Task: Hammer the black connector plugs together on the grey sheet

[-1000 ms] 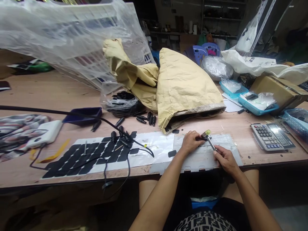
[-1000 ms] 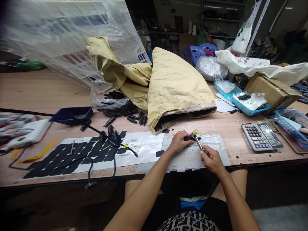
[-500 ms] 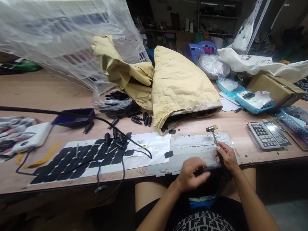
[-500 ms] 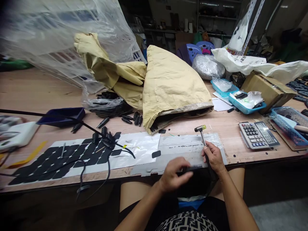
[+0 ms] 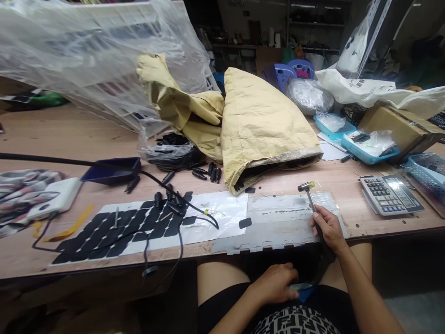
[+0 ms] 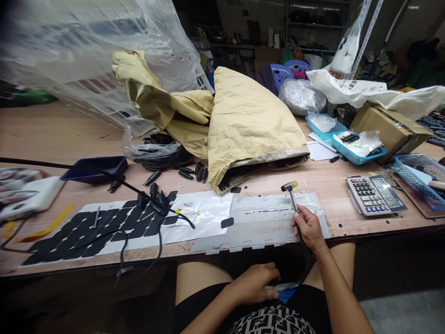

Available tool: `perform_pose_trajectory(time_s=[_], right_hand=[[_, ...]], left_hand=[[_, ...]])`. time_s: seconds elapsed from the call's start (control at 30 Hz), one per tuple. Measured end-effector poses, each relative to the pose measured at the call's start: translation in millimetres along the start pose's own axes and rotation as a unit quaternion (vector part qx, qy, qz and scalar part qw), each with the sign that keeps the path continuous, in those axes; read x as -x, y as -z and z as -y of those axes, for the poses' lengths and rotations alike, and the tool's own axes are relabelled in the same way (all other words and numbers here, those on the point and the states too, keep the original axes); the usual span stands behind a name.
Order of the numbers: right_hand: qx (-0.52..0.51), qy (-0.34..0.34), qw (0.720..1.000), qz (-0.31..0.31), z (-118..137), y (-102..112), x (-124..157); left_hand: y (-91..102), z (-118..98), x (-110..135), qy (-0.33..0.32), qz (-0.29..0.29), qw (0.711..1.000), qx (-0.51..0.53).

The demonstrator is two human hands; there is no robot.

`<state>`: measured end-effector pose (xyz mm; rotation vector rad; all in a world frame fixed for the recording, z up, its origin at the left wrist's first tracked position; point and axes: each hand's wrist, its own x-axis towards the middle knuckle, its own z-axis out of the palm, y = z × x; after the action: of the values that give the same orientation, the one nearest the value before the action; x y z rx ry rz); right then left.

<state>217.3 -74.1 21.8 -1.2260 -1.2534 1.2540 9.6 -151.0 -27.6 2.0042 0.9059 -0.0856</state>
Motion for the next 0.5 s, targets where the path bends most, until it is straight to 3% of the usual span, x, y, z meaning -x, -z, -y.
perform_pose_trajectory(time_s=[0.1,0.17,0.23,0.33,0.4,0.5], right_hand=[[-0.004,0.001,1.0,0.003,-0.1,-0.5,-0.8],[-0.005,0.002,1.0,0.003,0.8,-1.0,-0.8],[-0.001,0.002,1.0,0.002,2.4,-1.6,-0.3],[0.003,0.002,1.0,-0.001,4.9,-1.9,0.7],[0.0,0.001,1.0,0.0,5.9,-1.7,1.0],[-0.004,-0.001,1.0,-0.002,6.1,-1.4,0.6]], left_hand=[[51.8,-16.3,12.6,-0.105,0.015,0.988,0.116],[91.8,-13.9,12.6,-0.111,-0.073,0.979,0.155],[129.8,1.2,4.4,-0.026,-0.249,0.959,0.131],[175.2,36.4,-16.5,0.14,-0.484,0.862,0.047],[195.4,56.9,-30.0,0.206,-0.564,0.799,-0.011],[211.8,73.8,-44.7,0.275,-0.591,0.755,-0.074]])
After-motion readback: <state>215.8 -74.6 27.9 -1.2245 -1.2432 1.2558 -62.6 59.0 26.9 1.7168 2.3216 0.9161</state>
